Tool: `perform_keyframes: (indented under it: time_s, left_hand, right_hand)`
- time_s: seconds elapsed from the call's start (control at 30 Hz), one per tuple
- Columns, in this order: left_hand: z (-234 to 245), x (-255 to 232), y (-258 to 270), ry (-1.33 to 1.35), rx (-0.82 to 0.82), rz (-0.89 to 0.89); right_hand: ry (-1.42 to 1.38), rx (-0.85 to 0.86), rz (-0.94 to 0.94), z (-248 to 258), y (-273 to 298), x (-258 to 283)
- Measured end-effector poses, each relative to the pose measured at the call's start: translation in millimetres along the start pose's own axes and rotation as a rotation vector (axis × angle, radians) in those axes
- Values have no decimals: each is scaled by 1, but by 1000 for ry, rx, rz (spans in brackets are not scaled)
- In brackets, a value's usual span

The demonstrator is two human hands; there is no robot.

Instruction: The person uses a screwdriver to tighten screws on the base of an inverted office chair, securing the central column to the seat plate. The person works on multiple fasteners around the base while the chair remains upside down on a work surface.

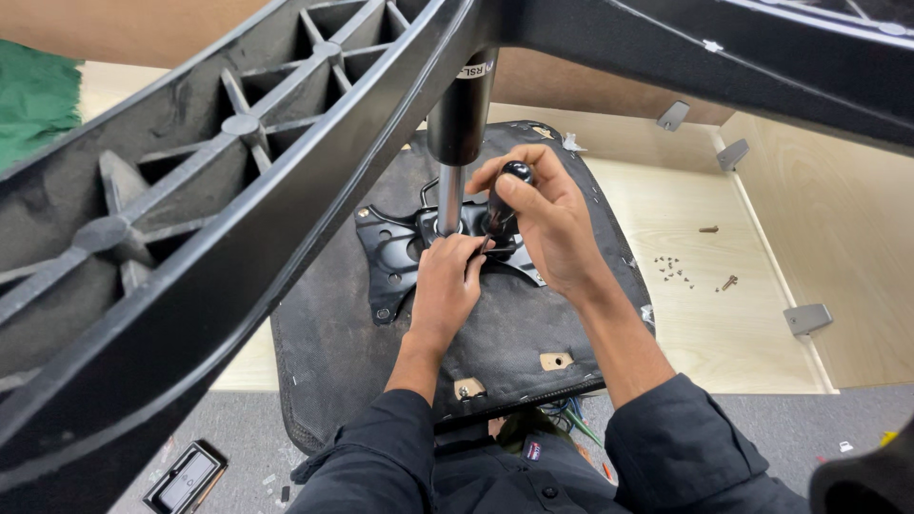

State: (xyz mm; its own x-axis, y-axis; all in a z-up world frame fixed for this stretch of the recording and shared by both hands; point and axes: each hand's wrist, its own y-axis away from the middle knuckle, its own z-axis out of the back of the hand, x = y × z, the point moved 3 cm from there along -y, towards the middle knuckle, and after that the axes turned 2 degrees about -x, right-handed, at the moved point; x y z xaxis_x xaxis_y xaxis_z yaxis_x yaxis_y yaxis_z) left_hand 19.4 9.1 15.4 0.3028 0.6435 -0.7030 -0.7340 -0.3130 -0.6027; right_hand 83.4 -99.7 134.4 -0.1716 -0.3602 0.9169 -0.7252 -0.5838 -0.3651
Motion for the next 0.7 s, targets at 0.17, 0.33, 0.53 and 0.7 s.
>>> perform_keyframes:
  time_s: [0.17,0.33,0.53,0.7]
  left_hand:
    - [-1,-3,3,-3,15,29]
    - [-6,-2,7,-2,-11,29]
    - [-9,-8,6,-18,-10,46]
    - [-6,-31,-8,-14,-96,-56]
  right_hand:
    - [-89,-46,-18,3,2,-2]
    - [-215,-14,-28,3,12,-3]
    - [15,-11,-12,2,19,8]
    - [-60,-61,100,9,26,33]
